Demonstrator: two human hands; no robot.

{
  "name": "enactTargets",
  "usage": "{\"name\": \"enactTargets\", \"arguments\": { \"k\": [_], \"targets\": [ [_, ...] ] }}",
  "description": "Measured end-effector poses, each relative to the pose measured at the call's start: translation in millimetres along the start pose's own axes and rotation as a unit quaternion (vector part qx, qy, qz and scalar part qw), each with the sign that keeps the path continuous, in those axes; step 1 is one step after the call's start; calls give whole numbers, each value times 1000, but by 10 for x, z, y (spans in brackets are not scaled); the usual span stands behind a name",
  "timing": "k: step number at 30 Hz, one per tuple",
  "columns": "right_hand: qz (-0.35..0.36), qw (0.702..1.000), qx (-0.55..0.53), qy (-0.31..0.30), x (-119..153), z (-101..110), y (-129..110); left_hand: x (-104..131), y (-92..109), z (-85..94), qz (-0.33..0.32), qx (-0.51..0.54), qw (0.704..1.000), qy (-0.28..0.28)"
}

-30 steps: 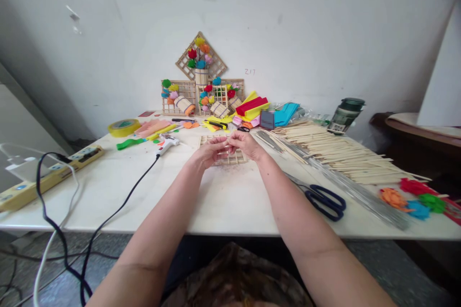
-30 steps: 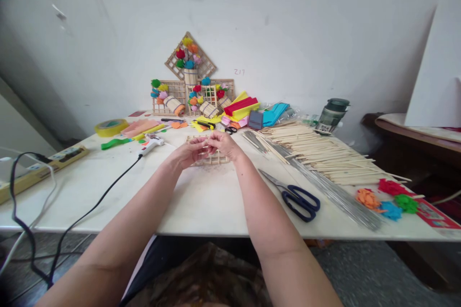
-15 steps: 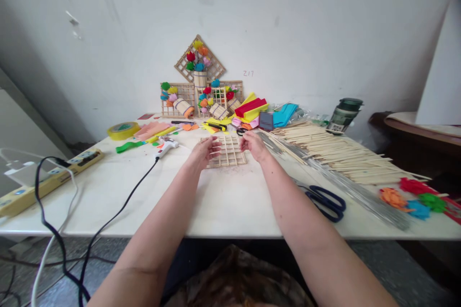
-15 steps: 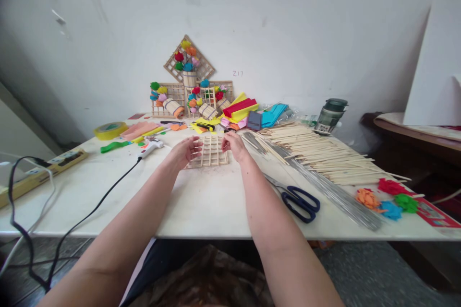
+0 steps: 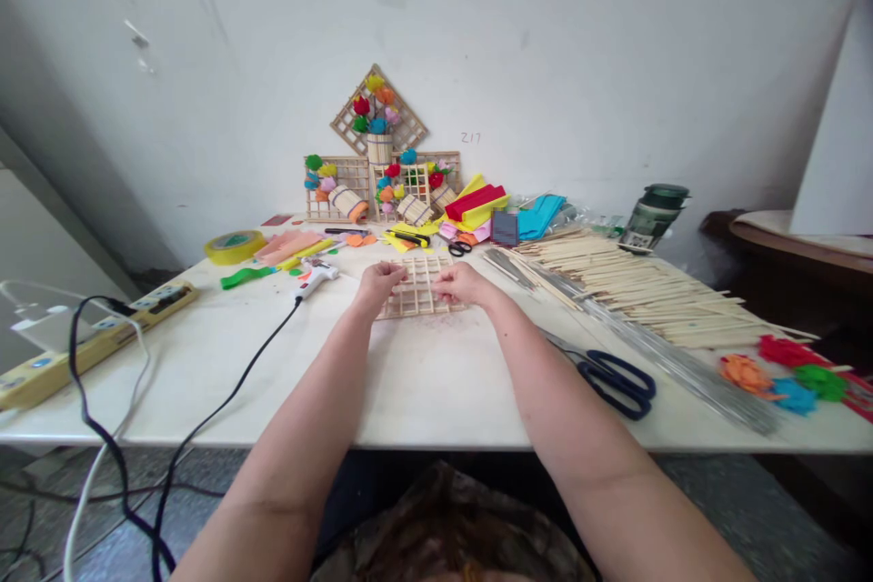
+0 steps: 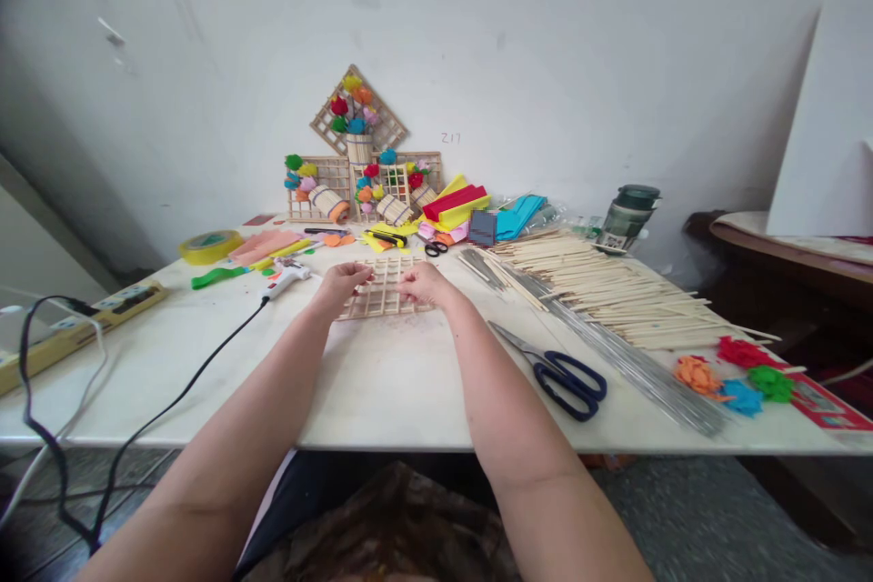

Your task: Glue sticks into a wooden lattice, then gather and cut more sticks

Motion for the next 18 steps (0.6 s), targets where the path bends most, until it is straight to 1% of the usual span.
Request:
{"name": "enactTargets", "arguments": {
  "k": [2, 3, 5, 8, 11, 14, 16, 18],
  "targets": [
    [-2, 989, 139, 52, -58, -50, 60, -37, -10, 36, -23, -74, 997, 17],
    [8, 978, 198, 64, -71, -77, 54, -53, -16, 48, -30, -107, 994, 21],
    [29, 955, 287, 65, -70, -129, -9, -73, -22, 61, -36, -166, 985, 19],
    [43, 923, 380, 33, -34, -196, -156, -73, -15, 58, -35, -234, 972, 19],
    [45, 893, 448, 12, -7, -248, -270, -71, -3, 49, -40, -252, 966, 32],
    [49, 869, 493, 9, -9, -298, -323, -91, -26, 48, -35, -242, 969, 46],
    [57, 860, 506, 8, -20, -327, -331, -106, -55, 49, -27, -255, 965, 50],
    [56, 864, 500, 6, -32, -334, -313, -109, -72, 43, -23, -288, 956, 45]
  ]
}}
Point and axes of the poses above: each hand's wrist, its own x-axis away from the middle knuckle, its own z-axis out of the back of the hand, y = z × x, the point moved 3 cm from there along -x, towards the middle knuckle, and after that the axes turned 13 degrees about x, right-handed, at the moved point
